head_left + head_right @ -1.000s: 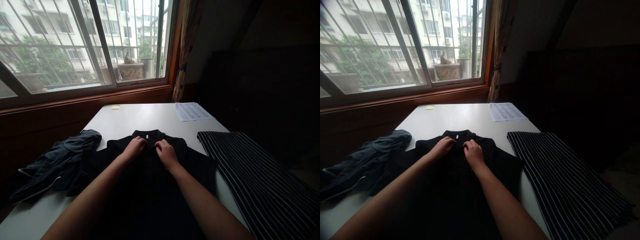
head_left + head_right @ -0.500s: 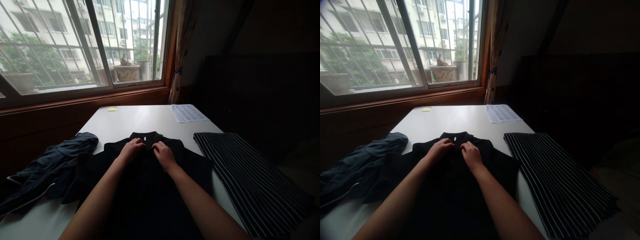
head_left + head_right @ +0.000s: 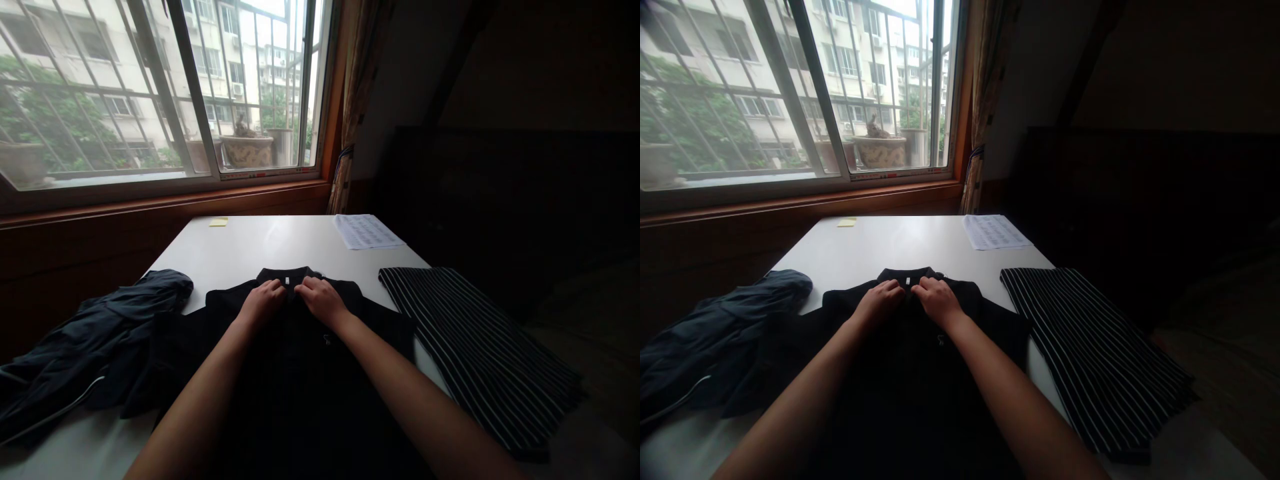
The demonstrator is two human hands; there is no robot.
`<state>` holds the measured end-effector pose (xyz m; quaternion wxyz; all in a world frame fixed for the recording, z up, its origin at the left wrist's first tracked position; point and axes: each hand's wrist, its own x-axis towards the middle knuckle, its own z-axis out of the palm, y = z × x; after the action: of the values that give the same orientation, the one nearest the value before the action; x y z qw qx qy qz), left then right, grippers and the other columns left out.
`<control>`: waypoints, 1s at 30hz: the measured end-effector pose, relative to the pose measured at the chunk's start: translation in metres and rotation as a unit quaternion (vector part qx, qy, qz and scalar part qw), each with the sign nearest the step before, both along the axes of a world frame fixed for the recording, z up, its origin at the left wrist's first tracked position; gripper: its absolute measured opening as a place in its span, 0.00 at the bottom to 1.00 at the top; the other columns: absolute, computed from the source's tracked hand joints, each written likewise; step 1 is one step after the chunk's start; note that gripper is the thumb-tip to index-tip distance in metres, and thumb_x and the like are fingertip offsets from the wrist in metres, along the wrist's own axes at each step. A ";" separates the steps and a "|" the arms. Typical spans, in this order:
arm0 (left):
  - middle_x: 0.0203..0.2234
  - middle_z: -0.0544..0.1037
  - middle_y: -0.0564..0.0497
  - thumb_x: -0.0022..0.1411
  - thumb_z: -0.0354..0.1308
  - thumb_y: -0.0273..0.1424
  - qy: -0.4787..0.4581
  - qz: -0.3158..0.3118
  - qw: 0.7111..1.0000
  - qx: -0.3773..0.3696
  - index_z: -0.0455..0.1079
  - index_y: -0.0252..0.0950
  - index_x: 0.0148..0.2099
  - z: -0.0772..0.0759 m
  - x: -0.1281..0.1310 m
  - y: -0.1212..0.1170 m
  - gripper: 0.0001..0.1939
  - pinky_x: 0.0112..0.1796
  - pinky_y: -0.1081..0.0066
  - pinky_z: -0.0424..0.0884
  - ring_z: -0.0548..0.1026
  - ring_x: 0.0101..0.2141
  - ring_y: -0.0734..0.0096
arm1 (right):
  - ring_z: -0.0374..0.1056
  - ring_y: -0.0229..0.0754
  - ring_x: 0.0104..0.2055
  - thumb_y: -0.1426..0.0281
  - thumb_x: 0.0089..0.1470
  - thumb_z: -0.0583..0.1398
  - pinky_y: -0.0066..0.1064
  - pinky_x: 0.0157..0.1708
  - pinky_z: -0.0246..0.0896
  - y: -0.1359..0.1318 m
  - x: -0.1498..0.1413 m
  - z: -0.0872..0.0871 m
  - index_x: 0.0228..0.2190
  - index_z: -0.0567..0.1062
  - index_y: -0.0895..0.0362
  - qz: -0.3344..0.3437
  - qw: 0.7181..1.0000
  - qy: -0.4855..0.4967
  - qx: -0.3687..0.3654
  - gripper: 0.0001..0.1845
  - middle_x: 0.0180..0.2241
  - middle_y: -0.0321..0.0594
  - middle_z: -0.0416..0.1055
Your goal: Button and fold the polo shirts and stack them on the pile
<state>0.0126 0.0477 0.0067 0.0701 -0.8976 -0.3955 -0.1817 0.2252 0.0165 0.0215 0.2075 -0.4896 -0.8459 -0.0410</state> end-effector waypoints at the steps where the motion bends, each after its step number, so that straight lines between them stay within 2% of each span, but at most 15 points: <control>1: 0.36 0.74 0.46 0.66 0.55 0.24 -0.003 -0.002 1.000 0.000 0.71 0.37 0.37 -0.001 0.000 0.001 0.06 0.31 0.71 0.70 0.73 0.37 0.64 | 0.66 0.44 0.45 0.75 0.63 0.56 0.33 0.46 0.58 0.004 0.000 0.003 0.43 0.78 0.50 0.020 1.000 0.000 -0.002 0.13 0.40 0.42 0.71; 4: 0.35 0.74 0.46 0.67 0.53 0.23 -0.019 -0.011 1.000 -0.001 0.71 0.36 0.37 -0.003 -0.001 0.002 0.07 0.32 0.70 0.71 0.73 0.36 0.64 | 0.65 0.44 0.46 0.76 0.62 0.57 0.34 0.48 0.60 0.015 -0.004 0.005 0.42 0.79 0.50 0.061 0.998 0.023 -0.006 0.14 0.43 0.42 0.71; 7: 0.38 0.74 0.46 0.68 0.53 0.24 -0.045 -0.017 0.999 -0.005 0.71 0.36 0.39 -0.003 -0.002 0.001 0.07 0.34 0.70 0.72 0.74 0.37 0.65 | 0.66 0.43 0.48 0.78 0.62 0.56 0.34 0.50 0.62 0.020 -0.009 -0.004 0.44 0.79 0.50 0.084 0.994 0.067 -0.016 0.16 0.45 0.42 0.71; 11: 0.44 0.75 0.48 0.69 0.52 0.25 -0.090 -0.031 0.995 -0.019 0.70 0.38 0.44 -0.003 -0.002 0.000 0.06 0.36 0.72 0.73 0.76 0.40 0.69 | 0.69 0.41 0.48 0.78 0.63 0.55 0.33 0.51 0.63 0.020 -0.012 -0.019 0.43 0.78 0.52 0.077 0.981 0.167 -0.067 0.15 0.44 0.40 0.74; 13: 0.44 0.76 0.48 0.68 0.52 0.24 -0.108 -0.039 0.993 -0.027 0.70 0.38 0.45 -0.004 -0.002 0.001 0.07 0.37 0.73 0.74 0.76 0.39 0.70 | 0.71 0.41 0.47 0.77 0.63 0.55 0.34 0.52 0.63 0.021 -0.012 -0.021 0.42 0.78 0.52 0.072 0.969 0.213 -0.102 0.13 0.43 0.39 0.76; 17: 0.37 0.77 0.48 0.67 0.52 0.21 -0.124 -0.049 0.991 -0.035 0.69 0.36 0.43 -0.009 -0.002 0.006 0.07 0.40 0.69 0.75 0.77 0.39 0.68 | 0.73 0.41 0.45 0.77 0.60 0.57 0.34 0.50 0.66 0.022 -0.009 -0.020 0.40 0.78 0.53 0.070 0.955 0.252 -0.142 0.12 0.41 0.38 0.78; 22: 0.36 0.77 0.49 0.68 0.52 0.21 -0.142 -0.073 0.986 -0.048 0.69 0.36 0.43 -0.012 -0.003 0.009 0.07 0.41 0.67 0.74 0.76 0.38 0.67 | 0.74 0.42 0.44 0.77 0.56 0.58 0.34 0.48 0.66 0.025 -0.007 -0.021 0.38 0.79 0.53 0.073 0.941 0.284 -0.168 0.12 0.39 0.38 0.78; 26: 0.37 0.78 0.49 0.69 0.52 0.24 -0.162 -0.082 0.982 -0.055 0.70 0.37 0.43 -0.012 -0.004 0.011 0.06 0.41 0.68 0.74 0.75 0.38 0.68 | 0.74 0.44 0.43 0.76 0.55 0.59 0.34 0.47 0.66 0.028 -0.004 -0.023 0.37 0.79 0.54 0.083 0.924 0.320 -0.191 0.10 0.39 0.39 0.79; 30: 0.37 0.79 0.50 0.68 0.58 0.29 -0.192 -0.092 0.974 -0.072 0.73 0.39 0.44 -0.014 -0.008 0.015 0.04 0.41 0.67 0.72 0.73 0.38 0.66 | 0.74 0.44 0.42 0.75 0.54 0.60 0.33 0.46 0.65 0.029 -0.001 -0.020 0.37 0.80 0.54 0.090 0.909 0.344 -0.217 0.10 0.38 0.38 0.79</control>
<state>0.0043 0.0626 -0.0069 -0.0890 -0.8814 -0.3291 -0.3270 0.2237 0.0455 0.0012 0.3766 -0.4284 -0.7507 0.3332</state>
